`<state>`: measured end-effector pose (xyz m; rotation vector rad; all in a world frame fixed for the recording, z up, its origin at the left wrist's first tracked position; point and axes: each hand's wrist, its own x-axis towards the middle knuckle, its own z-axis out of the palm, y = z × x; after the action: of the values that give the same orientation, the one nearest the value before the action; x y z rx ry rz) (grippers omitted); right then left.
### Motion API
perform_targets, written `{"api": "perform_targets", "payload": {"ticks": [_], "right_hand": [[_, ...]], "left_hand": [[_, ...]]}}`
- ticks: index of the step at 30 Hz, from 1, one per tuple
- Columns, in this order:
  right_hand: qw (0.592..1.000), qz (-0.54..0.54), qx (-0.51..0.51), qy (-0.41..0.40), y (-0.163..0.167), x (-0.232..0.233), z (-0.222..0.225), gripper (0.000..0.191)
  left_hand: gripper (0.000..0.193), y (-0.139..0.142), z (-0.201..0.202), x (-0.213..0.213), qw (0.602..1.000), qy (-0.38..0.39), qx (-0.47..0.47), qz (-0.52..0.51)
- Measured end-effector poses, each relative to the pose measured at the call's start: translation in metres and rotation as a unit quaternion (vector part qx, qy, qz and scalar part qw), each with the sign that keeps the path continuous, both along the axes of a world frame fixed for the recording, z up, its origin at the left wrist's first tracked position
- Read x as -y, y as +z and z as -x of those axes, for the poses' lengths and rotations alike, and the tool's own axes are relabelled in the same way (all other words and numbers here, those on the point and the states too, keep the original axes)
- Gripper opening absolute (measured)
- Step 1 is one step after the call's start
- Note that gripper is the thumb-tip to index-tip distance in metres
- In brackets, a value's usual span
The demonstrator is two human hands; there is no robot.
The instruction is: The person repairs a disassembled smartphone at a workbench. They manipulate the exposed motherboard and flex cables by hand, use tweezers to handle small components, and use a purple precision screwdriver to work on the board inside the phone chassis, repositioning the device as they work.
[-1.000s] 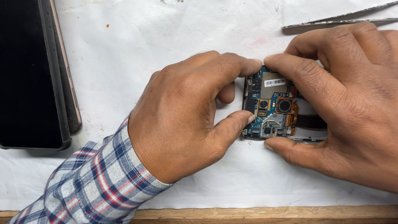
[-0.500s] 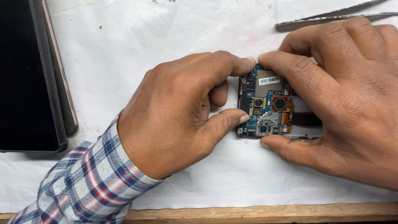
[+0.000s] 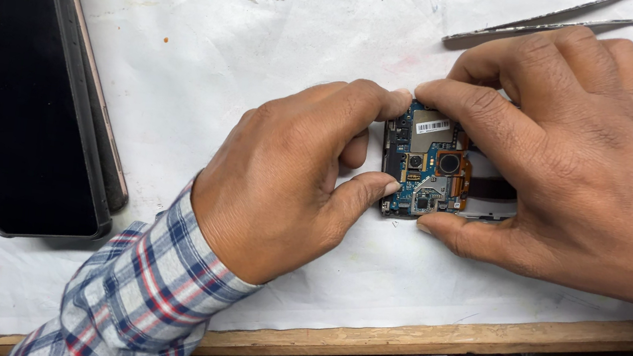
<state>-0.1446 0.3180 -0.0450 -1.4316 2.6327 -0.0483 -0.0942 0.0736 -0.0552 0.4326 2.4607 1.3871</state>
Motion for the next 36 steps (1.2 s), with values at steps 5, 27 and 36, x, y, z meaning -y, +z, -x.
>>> {"api": "perform_targets", "payload": {"ticks": [5, 27, 36], "right_hand": [[1.0, 0.015, 0.012, -0.004, 0.002, -0.002, -0.001, 0.095], [1.0, 0.003, 0.0, 0.001, -0.002, -0.005, -0.003, 0.096], [0.999, 0.031, 0.009, 0.005, 0.002, -0.003, -0.003, 0.092]], "left_hand": [[0.058, 0.003, 0.001, 0.003, 0.999, -0.02, 0.004, -0.025], [0.067, 0.007, -0.001, -0.005, 0.999, -0.007, 0.032, 0.012], [0.066, 0.007, -0.002, -0.004, 0.999, -0.018, 0.024, 0.027]]}}
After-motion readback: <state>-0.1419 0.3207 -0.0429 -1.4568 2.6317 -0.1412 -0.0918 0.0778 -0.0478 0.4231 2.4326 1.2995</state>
